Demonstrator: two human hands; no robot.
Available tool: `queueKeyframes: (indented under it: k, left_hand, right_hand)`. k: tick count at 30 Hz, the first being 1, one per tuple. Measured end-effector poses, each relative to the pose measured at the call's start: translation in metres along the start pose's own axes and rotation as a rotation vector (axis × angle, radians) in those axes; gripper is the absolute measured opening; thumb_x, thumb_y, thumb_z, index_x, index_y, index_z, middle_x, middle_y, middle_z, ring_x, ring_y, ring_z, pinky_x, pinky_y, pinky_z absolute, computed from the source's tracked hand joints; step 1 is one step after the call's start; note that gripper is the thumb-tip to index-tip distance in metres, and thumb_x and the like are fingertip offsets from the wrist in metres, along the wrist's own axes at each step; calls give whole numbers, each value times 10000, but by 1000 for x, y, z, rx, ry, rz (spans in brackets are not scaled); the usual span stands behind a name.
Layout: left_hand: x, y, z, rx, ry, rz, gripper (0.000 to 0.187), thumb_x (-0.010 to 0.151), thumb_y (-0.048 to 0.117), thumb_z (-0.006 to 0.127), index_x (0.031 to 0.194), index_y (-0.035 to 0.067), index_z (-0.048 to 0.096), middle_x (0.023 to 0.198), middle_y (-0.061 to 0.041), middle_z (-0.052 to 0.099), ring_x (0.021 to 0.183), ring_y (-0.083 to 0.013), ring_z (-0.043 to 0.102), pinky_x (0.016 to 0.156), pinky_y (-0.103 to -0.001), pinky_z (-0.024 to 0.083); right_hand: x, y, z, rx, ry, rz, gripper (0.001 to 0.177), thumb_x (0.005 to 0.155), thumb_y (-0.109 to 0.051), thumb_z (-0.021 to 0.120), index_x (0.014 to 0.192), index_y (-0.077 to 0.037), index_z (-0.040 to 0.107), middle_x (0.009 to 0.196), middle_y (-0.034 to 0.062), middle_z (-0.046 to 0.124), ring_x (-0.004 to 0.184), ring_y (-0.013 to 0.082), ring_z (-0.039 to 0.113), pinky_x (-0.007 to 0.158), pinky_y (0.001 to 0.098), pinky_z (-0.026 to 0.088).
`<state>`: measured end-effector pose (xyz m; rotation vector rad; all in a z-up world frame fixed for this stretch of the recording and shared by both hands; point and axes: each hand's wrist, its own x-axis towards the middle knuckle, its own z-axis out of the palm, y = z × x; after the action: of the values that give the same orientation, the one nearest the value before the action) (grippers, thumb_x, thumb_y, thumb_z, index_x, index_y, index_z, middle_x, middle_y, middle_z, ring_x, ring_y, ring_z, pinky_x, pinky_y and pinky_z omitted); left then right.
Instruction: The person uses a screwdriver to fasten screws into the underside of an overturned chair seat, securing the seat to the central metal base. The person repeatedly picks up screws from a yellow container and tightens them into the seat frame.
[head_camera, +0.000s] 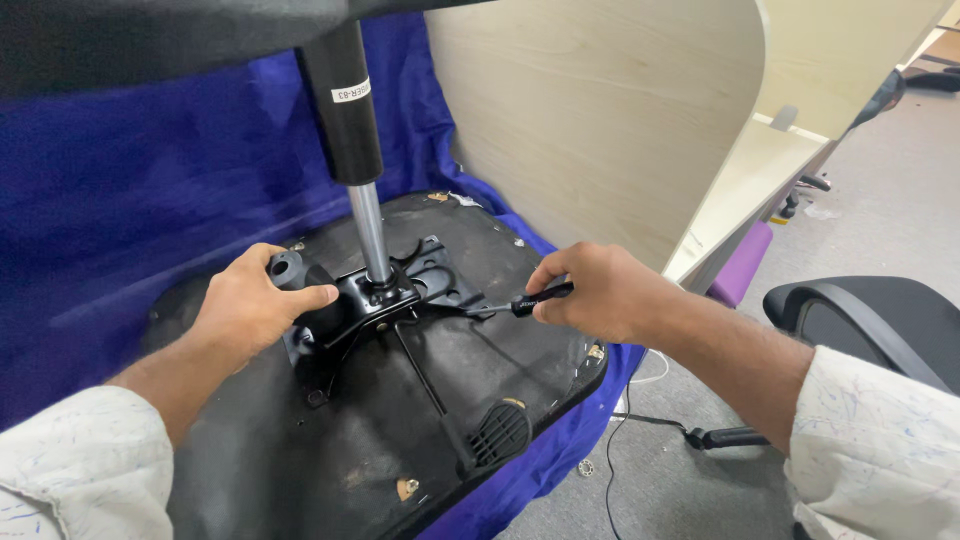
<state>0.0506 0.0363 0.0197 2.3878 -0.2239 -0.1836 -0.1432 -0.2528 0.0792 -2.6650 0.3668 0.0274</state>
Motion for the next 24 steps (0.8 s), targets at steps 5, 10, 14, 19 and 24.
queueKeyframes:
  k: [5, 10, 14, 19, 24]
  left_hand:
    - [-15, -18, -11, 98, 49, -6, 837, 695, 419, 901, 1397, 100, 575, 1301, -163, 673, 1209, -310, 643, 1024, -439, 507]
    - [-27, -27, -14, 67, 62, -10, 838, 704, 403, 892, 1411, 96, 563, 1313, -165, 682, 1230, -307, 647, 1057, -430, 494]
    - [-42, -23, -9, -19, 101, -93, 894, 712, 354, 875, 1489, 142, 486, 1372, -157, 630, 1281, -315, 597, 1063, -444, 476]
    - [-80, 19, -5, 33, 320, 1, 972, 758, 387, 868, 1533, 70, 374, 1460, -223, 533, 1346, -349, 529, 1096, -438, 436]
    - [-134, 73, -3, -499, 506, 384, 1031, 877, 593, 775, 1560, 12, 266, 1509, -210, 485, 1400, -323, 499, 1109, -442, 456]
  right_hand:
    - [-5, -17, 5, -28, -79, 35, 309, 830, -314, 792, 1104, -173, 769, 1007, 90, 795, 937, 236, 753, 855, 380, 577]
    - [-7, -23, 7, -66, -109, 2, 301, 840, -329, 790, 1108, -193, 771, 1047, 80, 784, 994, 237, 734, 900, 372, 558]
    - [-5, -20, 5, -58, -141, -56, 309, 844, -335, 788, 1119, -196, 765, 1067, 80, 785, 1010, 240, 743, 905, 374, 566]
    - [2, -3, -6, -55, -162, -87, 315, 826, -317, 786, 1121, -207, 782, 1044, 77, 774, 980, 239, 720, 882, 377, 548]
    - [9, 15, -16, 78, -244, -5, 275, 861, -309, 793, 1096, -169, 768, 798, 107, 746, 659, 214, 692, 641, 382, 579]
